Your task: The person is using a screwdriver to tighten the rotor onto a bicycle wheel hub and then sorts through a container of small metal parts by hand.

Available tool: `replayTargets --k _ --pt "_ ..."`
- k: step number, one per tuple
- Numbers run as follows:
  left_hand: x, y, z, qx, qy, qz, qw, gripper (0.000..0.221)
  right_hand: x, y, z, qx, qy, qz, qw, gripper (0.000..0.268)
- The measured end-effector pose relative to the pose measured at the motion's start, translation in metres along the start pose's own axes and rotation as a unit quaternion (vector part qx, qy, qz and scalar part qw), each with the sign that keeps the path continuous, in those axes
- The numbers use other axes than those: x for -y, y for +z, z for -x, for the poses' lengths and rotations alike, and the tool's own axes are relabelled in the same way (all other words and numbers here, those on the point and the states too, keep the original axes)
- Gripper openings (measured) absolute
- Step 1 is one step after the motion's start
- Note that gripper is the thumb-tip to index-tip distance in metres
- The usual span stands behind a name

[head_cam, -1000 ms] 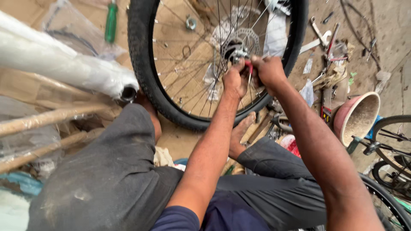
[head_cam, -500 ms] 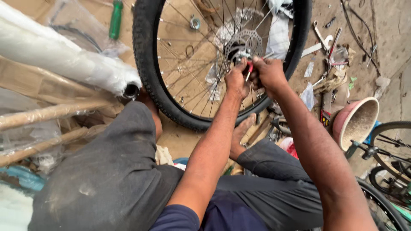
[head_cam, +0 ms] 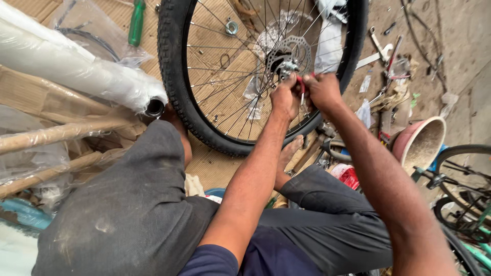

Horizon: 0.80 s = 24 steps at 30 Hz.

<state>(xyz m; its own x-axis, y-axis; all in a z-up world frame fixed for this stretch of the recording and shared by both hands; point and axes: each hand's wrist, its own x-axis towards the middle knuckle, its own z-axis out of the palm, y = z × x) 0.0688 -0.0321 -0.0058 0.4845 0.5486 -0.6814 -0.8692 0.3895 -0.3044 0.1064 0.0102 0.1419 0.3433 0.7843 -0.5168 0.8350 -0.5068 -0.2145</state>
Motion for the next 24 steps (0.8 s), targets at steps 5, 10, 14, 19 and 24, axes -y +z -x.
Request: replayTargets --k 5,10,14,19,24 --pt "-0.001 -0.003 0.007 0.026 0.059 -0.072 0.995 0.014 -0.016 0.006 0.026 -0.052 -0.021 0.073 0.996 0.027" --pt "-0.011 0.024 0.009 0.016 0.036 -0.05 0.998 0.012 0.018 -0.026 0.052 -0.184 -0.412 0.344 0.823 0.021" --pt "-0.016 0.029 0.02 -0.01 0.044 -0.023 0.999 0.013 0.024 -0.026 0.038 -0.055 -0.43 0.437 0.788 0.022" --pt "-0.023 0.027 0.024 0.039 0.017 -0.012 0.999 0.017 0.017 -0.005 0.016 -0.022 -0.321 0.377 0.869 0.018" --pt "-0.021 0.007 0.01 0.107 -0.011 -0.016 0.994 0.028 0.026 -0.007 0.01 0.026 0.007 -0.005 1.0 0.033"
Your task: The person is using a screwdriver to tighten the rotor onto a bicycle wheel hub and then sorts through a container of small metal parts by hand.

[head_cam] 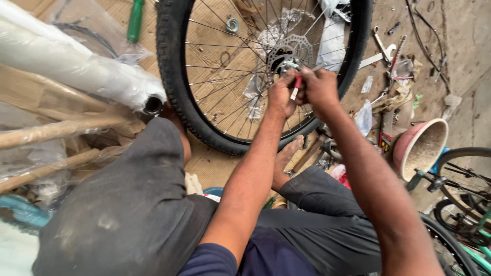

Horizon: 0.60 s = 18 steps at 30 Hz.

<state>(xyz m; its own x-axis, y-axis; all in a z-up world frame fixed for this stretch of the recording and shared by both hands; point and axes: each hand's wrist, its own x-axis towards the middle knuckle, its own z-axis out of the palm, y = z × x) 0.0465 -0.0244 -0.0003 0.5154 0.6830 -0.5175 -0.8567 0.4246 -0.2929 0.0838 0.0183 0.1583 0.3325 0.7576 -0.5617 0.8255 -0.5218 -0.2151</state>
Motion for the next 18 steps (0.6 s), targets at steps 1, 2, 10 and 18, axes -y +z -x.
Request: replayTargets --k 1,2,10,18 --pt "0.006 -0.001 -0.007 -0.009 0.005 -0.003 1.0 0.026 0.001 -0.002 0.002 0.008 0.067 -0.089 0.994 0.036" --pt "0.011 -0.004 -0.013 -0.042 0.018 0.001 0.999 0.022 0.003 -0.004 0.004 0.017 0.133 -0.178 0.975 0.039" --pt "0.013 0.009 -0.012 -0.155 0.06 -0.066 0.984 0.009 -0.012 -0.01 0.024 -0.143 -0.46 0.398 0.781 0.016" --pt "-0.005 0.024 0.015 -0.042 0.004 -0.058 0.997 0.028 0.003 -0.004 0.013 0.017 0.041 -0.084 0.995 0.04"
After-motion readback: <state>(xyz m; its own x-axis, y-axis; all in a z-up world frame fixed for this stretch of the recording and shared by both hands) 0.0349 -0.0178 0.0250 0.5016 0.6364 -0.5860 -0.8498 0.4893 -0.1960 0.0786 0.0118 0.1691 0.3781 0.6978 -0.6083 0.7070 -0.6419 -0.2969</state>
